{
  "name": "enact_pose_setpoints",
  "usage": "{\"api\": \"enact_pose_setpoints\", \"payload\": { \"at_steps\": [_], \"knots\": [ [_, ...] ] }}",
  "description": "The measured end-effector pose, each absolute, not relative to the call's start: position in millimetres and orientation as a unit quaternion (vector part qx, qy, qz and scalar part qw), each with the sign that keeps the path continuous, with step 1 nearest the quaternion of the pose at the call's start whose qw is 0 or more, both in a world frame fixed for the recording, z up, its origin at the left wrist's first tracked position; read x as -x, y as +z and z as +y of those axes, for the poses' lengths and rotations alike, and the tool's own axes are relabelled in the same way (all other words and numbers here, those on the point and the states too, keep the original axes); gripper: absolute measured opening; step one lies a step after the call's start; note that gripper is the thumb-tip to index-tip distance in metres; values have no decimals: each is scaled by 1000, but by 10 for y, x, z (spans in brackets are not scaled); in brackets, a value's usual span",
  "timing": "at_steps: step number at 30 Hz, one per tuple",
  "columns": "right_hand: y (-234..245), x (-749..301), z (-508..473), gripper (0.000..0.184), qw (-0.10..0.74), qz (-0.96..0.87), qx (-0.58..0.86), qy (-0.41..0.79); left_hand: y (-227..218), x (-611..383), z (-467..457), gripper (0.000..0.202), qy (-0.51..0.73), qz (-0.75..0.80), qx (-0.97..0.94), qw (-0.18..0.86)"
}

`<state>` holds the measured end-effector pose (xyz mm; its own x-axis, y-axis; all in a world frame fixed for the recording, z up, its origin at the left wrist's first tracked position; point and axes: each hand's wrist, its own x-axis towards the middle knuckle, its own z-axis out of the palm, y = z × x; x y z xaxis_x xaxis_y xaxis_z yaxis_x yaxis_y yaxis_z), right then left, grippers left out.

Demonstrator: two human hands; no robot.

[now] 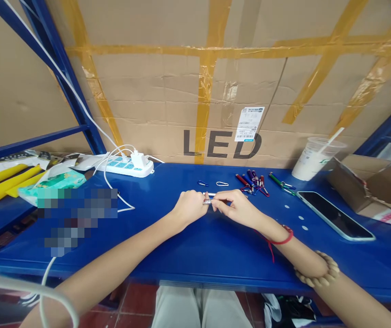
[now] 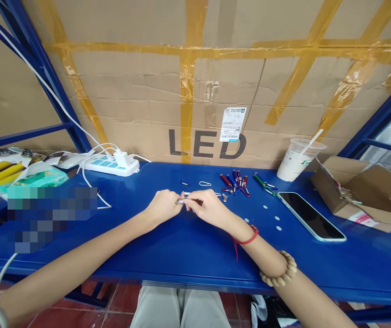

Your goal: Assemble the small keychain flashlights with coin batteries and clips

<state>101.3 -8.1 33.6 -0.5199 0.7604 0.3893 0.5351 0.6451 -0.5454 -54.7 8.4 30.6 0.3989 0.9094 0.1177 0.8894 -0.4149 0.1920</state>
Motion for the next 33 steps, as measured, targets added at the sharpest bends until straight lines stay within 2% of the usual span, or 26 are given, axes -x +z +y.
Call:
{"api": "enact_pose_setpoints", "payload": {
  "at_steps": [4, 11, 17, 21, 27, 33],
  "knots": [
    [406, -1033, -63, 38, 317, -834, 384, 237, 339, 523, 92, 48, 140, 526, -837, 53],
    [416, -1113, -22, 44, 306, -837, 385, 239, 291, 514, 94, 36, 188, 516, -827, 119],
    [446, -1164, -20, 39, 300, -844, 381, 227, 269, 538, 91, 23, 239, 476, -839, 108],
    [492, -1213, -28, 37, 289, -858, 389, 168, 274, 536, 84, 9, 283, 412, -853, 152],
    [541, -1251, -40, 34, 278, -880, 384, 30, 284, 602, 112, 24, 277, 345, -888, 128],
    [479, -1244, -36, 35, 252, -893, 370, -53, 275, 672, 179, 23, 265, 293, -909, 138]
  ]
}}
